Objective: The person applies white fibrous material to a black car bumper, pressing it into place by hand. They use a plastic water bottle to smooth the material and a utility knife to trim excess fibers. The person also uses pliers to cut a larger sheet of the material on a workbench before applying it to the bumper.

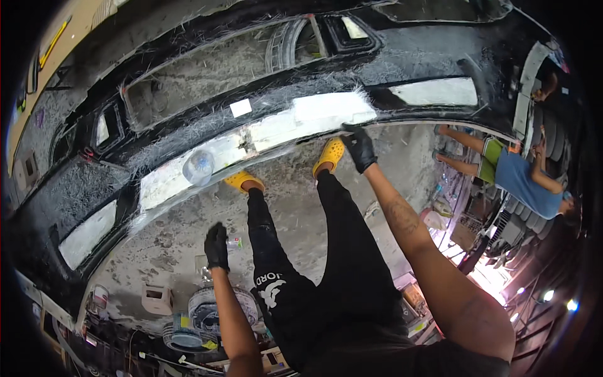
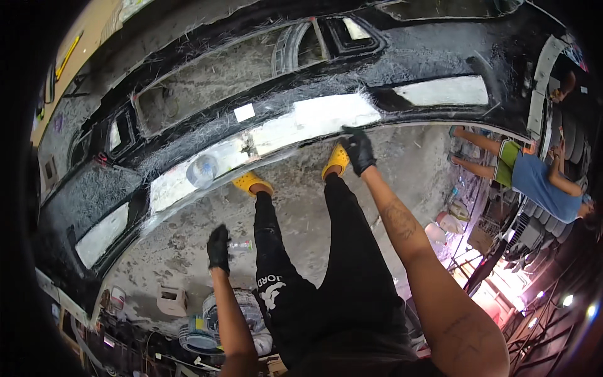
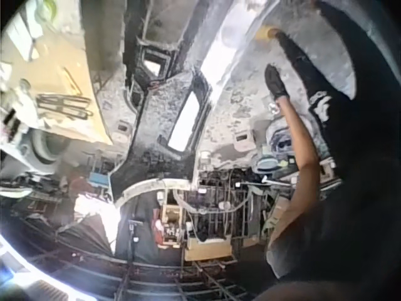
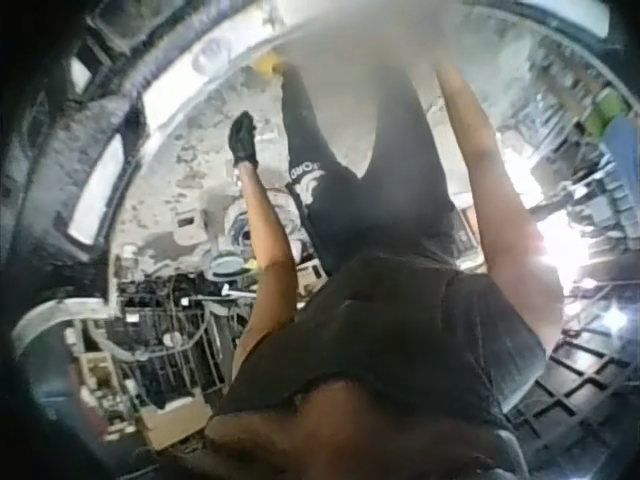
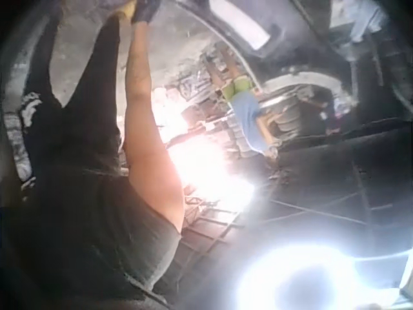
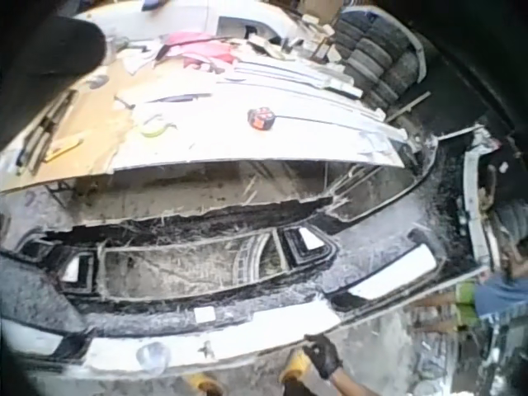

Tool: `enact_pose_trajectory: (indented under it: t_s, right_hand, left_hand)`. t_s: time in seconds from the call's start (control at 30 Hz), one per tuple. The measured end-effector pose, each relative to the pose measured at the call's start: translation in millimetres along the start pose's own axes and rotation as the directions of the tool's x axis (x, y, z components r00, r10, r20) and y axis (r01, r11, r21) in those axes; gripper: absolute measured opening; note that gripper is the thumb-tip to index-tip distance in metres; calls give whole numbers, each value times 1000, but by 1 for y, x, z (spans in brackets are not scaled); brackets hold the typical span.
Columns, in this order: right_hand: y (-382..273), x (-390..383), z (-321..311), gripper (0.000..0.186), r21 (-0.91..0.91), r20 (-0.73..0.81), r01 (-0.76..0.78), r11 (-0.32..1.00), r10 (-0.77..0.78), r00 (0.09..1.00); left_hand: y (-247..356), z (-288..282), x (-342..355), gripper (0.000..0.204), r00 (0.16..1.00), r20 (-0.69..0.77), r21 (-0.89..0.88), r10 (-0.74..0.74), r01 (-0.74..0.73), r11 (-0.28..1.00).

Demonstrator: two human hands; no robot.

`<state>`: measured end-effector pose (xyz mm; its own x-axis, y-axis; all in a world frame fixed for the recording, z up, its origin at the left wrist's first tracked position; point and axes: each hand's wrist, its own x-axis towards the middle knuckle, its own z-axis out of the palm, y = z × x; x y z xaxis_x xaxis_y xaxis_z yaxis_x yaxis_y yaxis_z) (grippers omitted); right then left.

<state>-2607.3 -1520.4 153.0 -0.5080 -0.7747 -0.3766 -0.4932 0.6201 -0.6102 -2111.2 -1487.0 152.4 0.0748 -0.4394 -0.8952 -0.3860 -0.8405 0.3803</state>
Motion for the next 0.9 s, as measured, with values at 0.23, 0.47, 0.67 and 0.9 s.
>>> enact_pose_trajectory:
  t_s: [0.23, 0.47, 0.67, 0.9]
  right_hand:
    - [31, 128, -53, 67, -627, 283, 429, 650, -322, 903]
    - [80, 217, -46, 22, -141, 458, 539, 831, -428, 779]
    - [51, 183, -111, 22, 40, 540, 348, 936, -313, 781]
    - [121, 79, -121, 36, 405, 661, -389, 828, 29, 750]
  left_hand:
    - [200, 192, 94, 42, 692, 92, 190, 716, -718, 669]
    - [242, 298, 168, 41, 598, 73, 640, 798, -642, 422]
    - [233, 296, 103, 27, 799, 55, -29, 599, -599, 800]
    - [157, 294, 21, 46, 992, 124, -331, -30, 70, 941]
